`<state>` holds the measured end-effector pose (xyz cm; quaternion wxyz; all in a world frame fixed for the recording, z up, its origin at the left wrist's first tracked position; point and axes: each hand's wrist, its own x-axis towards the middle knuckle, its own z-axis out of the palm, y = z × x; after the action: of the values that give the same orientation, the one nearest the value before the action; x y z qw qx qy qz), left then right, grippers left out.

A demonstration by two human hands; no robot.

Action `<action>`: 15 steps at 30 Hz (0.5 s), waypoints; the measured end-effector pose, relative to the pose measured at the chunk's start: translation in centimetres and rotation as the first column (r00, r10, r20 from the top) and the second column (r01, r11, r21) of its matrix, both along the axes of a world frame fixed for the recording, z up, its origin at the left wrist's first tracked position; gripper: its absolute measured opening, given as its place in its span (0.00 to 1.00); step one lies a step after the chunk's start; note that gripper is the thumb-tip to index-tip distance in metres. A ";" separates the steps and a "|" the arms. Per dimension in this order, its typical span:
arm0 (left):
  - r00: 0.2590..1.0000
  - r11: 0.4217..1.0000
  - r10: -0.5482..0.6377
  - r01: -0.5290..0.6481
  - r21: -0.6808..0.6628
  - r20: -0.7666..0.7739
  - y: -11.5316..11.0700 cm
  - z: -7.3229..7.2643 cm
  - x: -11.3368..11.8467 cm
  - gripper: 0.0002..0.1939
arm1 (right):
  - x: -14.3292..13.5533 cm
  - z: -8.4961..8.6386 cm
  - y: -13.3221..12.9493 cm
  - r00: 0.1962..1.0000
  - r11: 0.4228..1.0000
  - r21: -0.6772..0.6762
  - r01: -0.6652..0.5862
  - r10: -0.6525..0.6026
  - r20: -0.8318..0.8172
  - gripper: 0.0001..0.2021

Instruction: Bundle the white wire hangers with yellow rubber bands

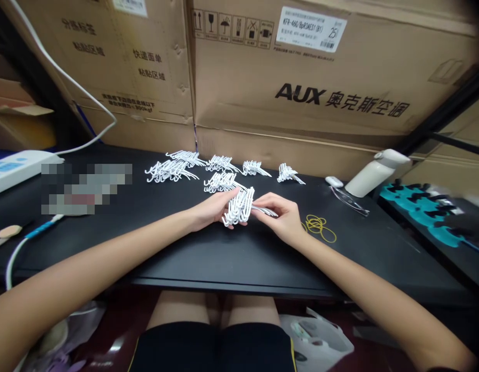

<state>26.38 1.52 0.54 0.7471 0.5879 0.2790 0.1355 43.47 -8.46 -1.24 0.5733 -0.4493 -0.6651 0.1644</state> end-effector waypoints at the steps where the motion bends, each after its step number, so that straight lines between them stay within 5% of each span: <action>1: 1.000 1.000 0.015 -0.015 0.005 0.011 0.0 -0.1 0.0 0.23 | 0.0 0.0 0.0 1.000 1.000 0.015 -0.002 0.002 0.024 0.04; 10: 0.993 0.997 0.068 -0.064 -0.040 0.101 0.1 -0.9 0.2 0.20 | -0.3 0.1 -0.2 0.994 0.996 0.085 0.022 -0.030 0.103 0.03; 15: 0.994 0.996 0.071 -0.074 0.040 0.085 -0.1 -0.7 0.1 0.21 | -0.3 0.0 -0.1 0.993 0.998 0.043 0.045 -0.049 0.107 0.02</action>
<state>26.44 1.43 -0.15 0.7400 0.5870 0.2657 0.1930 43.19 -8.60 -1.25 0.5493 -0.4612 -0.6876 0.1128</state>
